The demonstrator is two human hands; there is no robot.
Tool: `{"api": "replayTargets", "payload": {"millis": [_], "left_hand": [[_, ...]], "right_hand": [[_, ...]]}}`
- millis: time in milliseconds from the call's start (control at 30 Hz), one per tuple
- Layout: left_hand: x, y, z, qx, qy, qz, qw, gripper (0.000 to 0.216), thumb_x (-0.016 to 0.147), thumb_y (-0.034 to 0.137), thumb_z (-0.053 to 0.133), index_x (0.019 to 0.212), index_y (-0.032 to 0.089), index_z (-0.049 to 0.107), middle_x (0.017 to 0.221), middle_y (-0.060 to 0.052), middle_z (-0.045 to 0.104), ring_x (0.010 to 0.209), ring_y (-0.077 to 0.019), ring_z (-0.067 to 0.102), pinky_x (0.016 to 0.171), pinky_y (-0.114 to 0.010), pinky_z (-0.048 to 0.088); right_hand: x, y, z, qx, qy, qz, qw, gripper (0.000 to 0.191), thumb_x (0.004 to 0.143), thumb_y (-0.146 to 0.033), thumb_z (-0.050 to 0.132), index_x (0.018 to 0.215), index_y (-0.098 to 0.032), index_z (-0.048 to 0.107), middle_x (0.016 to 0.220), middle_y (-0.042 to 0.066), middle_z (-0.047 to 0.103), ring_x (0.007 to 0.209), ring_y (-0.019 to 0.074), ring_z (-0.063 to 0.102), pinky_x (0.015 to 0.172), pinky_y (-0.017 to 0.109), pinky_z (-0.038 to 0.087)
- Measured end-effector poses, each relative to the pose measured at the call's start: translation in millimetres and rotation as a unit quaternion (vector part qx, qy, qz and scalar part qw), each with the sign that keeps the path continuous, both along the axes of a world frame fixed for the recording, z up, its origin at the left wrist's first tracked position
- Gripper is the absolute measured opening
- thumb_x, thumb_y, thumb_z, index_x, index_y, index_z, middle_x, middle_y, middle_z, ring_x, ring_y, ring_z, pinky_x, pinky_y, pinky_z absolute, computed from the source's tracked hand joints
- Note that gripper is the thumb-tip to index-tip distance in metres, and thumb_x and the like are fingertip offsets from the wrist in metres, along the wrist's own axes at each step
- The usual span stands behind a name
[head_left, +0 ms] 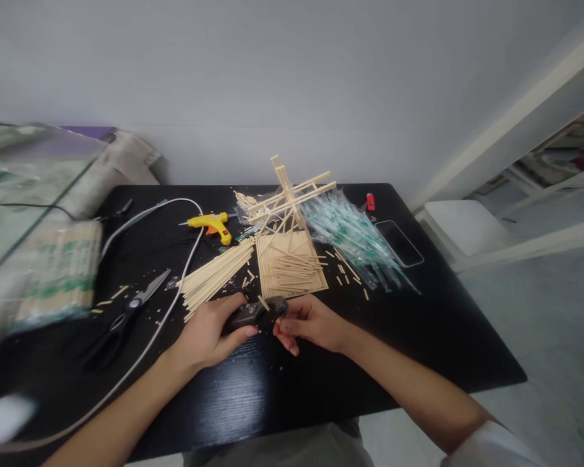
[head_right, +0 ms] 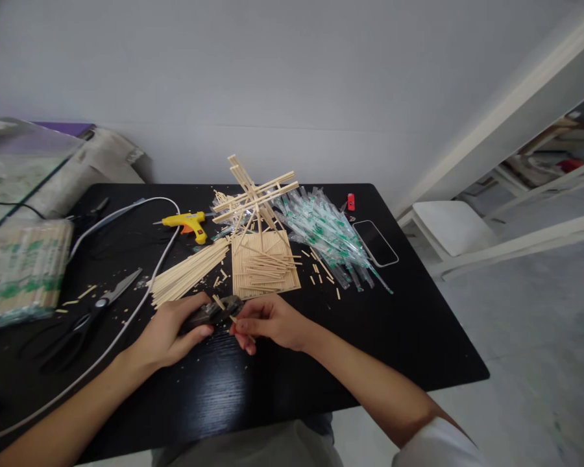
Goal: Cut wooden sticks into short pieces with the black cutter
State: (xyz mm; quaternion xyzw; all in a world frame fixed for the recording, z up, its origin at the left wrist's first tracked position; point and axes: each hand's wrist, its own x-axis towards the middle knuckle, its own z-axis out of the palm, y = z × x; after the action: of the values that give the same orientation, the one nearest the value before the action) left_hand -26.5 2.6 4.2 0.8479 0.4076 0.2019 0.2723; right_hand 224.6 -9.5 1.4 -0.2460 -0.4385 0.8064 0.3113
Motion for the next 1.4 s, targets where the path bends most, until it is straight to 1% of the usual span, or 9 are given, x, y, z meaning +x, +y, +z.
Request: {"api": "replayTargets", "payload": {"millis": [133,200,300,333,367,467,700,933,1400], "left_hand": [[-2,4,1.9,-0.023,0.058,0.032,0.998,0.039,0.097,0.058,0.047,0.091,0.021,0.059,0.079,-0.004,0.069,0.07,-0.0221,0.064,0.064,-0.031,0.043],[-4,7,3.6,-0.03,0.088,0.043,0.995,0.041,0.096,0.06,0.046,0.091,0.021,0.059,0.08,-0.004,0.07,0.072,-0.0231,0.066,0.066,-0.031,0.044],[-7,10,5.9,-0.038,0.112,0.04,0.992,0.045,0.097,0.062,0.042,0.091,0.021,0.06,0.081,-0.005,0.071,0.075,-0.0246,0.068,0.068,-0.032,0.044],[-8,11,6.5,-0.042,0.118,0.035,0.992,0.047,0.098,0.063,0.039,0.092,0.021,0.06,0.082,-0.006,0.072,0.076,-0.025,0.068,0.069,-0.032,0.044],[-8,11,7.0,-0.047,0.123,0.028,0.991,0.049,0.099,0.063,0.036,0.093,0.021,0.061,0.082,-0.006,0.072,0.076,-0.0254,0.069,0.069,-0.033,0.044],[-6,11,8.4,-0.062,0.142,0.017,0.988,0.053,0.1,0.064,0.032,0.091,0.02,0.061,0.081,-0.007,0.072,0.076,-0.0259,0.069,0.069,-0.033,0.044],[0,8,10.8,-0.067,0.176,0.024,0.982,0.056,0.099,0.067,0.032,0.084,0.021,0.059,0.076,-0.006,0.07,0.074,-0.0256,0.069,0.066,-0.033,0.042],[1,7,10.6,-0.062,0.199,0.028,0.978,0.057,0.099,0.067,0.03,0.081,0.021,0.058,0.074,-0.006,0.07,0.073,-0.0262,0.069,0.064,-0.032,0.04],[3,6,14.0,-0.058,0.223,0.039,0.972,0.058,0.099,0.066,0.031,0.079,0.021,0.061,0.071,-0.007,0.071,0.072,-0.026,0.07,0.063,-0.032,0.039]], "right_hand": [[-2,1,-3.9,0.041,-0.044,-0.052,0.997,0.032,0.087,-0.043,0.078,0.089,-0.014,0.067,0.07,0.001,0.068,0.061,0.0114,0.065,0.062,0.025,0.052],[-3,-1,-7.5,0.078,-0.065,-0.104,0.989,0.03,0.084,-0.036,0.081,0.1,-0.016,0.065,0.082,0.001,0.071,0.066,0.0115,0.068,0.065,0.025,0.054],[-3,-5,-12.0,0.163,-0.098,-0.174,0.966,0.057,0.078,-0.021,0.085,0.128,-0.026,0.057,0.113,0.004,0.069,0.075,0.0107,0.07,0.068,0.024,0.057],[-2,-6,-12.9,0.193,-0.107,-0.179,0.959,0.062,0.079,-0.019,0.084,0.133,-0.029,0.055,0.121,0.005,0.066,0.078,0.0108,0.071,0.071,0.025,0.059],[-2,-6,-13.5,0.219,-0.115,-0.175,0.953,0.062,0.081,-0.017,0.081,0.136,-0.031,0.056,0.127,0.006,0.064,0.081,0.0112,0.072,0.074,0.026,0.06],[0,-6,-14.5,0.256,-0.122,-0.152,0.947,0.048,0.086,-0.018,0.077,0.132,-0.03,0.064,0.132,0.007,0.062,0.089,0.0134,0.072,0.08,0.028,0.063],[-1,-2,-17.1,0.194,-0.082,-0.144,0.967,0.046,0.078,-0.015,0.084,0.12,-0.029,0.072,0.128,0.004,0.067,0.107,0.0179,0.07,0.089,0.029,0.062],[-2,-1,-20.8,0.138,-0.064,-0.135,0.979,0.046,0.074,-0.02,0.089,0.116,-0.026,0.074,0.124,0.004,0.068,0.091,0.0147,0.072,0.087,0.029,0.063],[-2,-1,-20.9,0.132,-0.082,-0.139,0.978,0.047,0.071,-0.019,0.09,0.115,-0.026,0.075,0.123,0.004,0.068,0.083,0.0121,0.072,0.081,0.026,0.062]]}}
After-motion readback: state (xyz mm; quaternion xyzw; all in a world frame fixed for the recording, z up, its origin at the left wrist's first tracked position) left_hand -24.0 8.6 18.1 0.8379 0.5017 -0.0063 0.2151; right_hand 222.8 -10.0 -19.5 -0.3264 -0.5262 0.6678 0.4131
